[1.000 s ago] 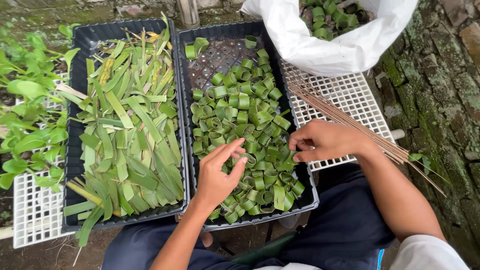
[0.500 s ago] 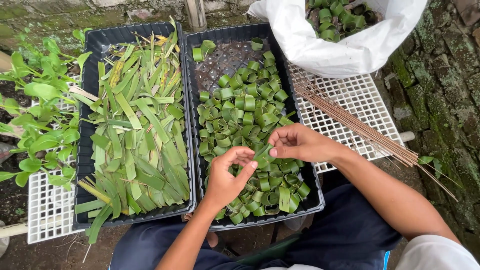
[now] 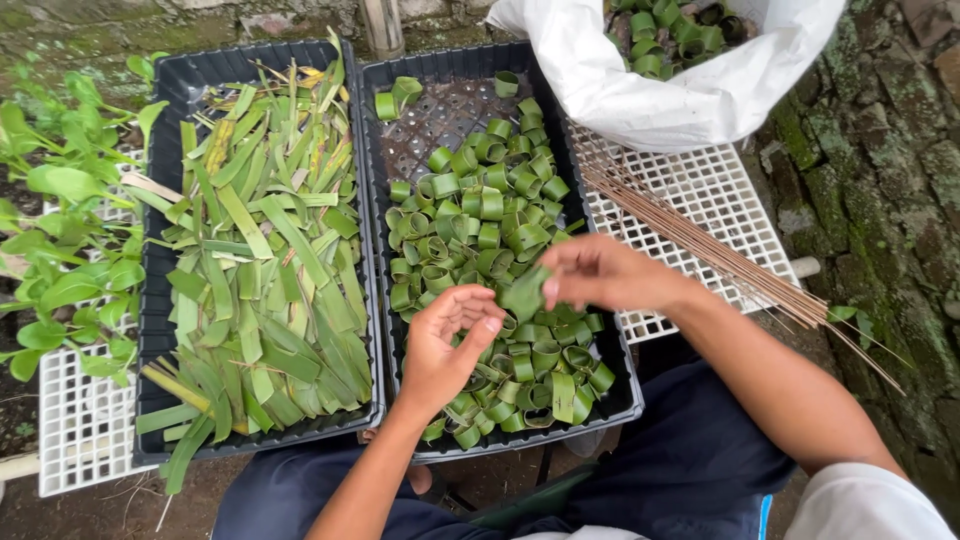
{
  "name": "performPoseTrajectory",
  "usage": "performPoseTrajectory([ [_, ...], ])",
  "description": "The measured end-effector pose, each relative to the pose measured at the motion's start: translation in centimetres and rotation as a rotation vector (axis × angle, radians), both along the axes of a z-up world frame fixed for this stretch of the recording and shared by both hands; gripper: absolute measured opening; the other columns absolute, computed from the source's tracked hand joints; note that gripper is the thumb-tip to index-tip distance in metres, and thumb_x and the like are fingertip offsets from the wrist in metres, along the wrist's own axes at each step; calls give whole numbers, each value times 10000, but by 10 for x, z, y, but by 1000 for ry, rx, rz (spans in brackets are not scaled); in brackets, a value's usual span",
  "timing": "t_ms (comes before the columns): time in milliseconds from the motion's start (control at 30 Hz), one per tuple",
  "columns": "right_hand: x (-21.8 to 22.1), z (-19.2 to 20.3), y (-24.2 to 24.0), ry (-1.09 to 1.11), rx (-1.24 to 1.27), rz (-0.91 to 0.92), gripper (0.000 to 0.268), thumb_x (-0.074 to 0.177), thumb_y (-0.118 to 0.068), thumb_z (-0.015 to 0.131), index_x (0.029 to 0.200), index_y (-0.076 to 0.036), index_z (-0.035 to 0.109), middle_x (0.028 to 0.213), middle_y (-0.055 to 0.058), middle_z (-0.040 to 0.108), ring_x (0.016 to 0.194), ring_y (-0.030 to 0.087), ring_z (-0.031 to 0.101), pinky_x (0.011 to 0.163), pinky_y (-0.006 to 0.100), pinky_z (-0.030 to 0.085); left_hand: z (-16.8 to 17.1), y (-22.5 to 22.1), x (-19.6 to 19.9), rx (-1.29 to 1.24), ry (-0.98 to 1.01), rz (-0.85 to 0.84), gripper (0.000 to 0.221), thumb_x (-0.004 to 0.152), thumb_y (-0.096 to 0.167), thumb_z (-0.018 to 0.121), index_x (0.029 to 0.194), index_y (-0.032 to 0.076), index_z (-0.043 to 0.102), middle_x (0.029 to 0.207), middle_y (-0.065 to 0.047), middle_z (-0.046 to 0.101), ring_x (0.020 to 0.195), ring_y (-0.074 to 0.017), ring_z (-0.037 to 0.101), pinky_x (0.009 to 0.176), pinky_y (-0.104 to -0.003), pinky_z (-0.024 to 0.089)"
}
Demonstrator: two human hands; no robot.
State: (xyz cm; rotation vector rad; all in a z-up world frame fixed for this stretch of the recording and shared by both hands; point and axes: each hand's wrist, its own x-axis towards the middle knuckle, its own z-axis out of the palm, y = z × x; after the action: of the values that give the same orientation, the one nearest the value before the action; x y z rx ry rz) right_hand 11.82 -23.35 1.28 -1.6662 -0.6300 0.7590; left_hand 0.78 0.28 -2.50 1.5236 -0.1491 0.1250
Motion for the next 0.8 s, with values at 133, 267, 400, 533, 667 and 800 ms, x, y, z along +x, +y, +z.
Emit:
performPoseTrajectory([
  [133,31,67,-11,15,101,-329,223,990,-226,629,1062,-22,685,866,160,731,580,175,599,597,311,527,6,0,-2,0,-6,7,331,928,213,711,1164,-14,668,946,-187,744,867,-241,711,767,-370,594],
  [267,53,74,-26,306,495,-693,669,940,-277,667,1503,-12,419,1131,2,758,584,10,614,558,169,556,12,0,-4,69,-34,6,292,918,200,686,1165,47,666,994,-91,738,911,-184,714,833,-308,617],
  [400,36,56,-34,-248,-153,-342,347,904,-24,591,1237,22,676,858,152,702,612,233,618,658,374,529,8,4,3,61,-21,32,307,937,191,687,1162,-18,668,940,-177,737,889,-249,700,773,-366,590],
  [533,31,9,-33,-479,-651,72,210,804,-204,787,1009,-162,807,800,86,786,711,297,732,731,410,581,6,4,3,72,-28,28,296,939,190,686,1153,-14,670,937,-169,738,890,-245,703,768,-362,592],
  [667,16,-27,-28,-638,-1041,311,221,820,-296,780,1021,-206,797,835,16,768,824,261,758,787,371,600,10,5,2,81,-45,30,300,946,199,674,1158,-12,669,939,-171,730,900,-255,697,782,-374,589],
  [800,2,-37,-17,-897,-1042,282,228,819,-144,704,1031,-174,783,879,50,738,816,258,734,757,370,601,10,7,2,80,-63,36,298,945,198,674,1163,-6,670,935,-158,731,894,-242,695,778,-365,586],
])
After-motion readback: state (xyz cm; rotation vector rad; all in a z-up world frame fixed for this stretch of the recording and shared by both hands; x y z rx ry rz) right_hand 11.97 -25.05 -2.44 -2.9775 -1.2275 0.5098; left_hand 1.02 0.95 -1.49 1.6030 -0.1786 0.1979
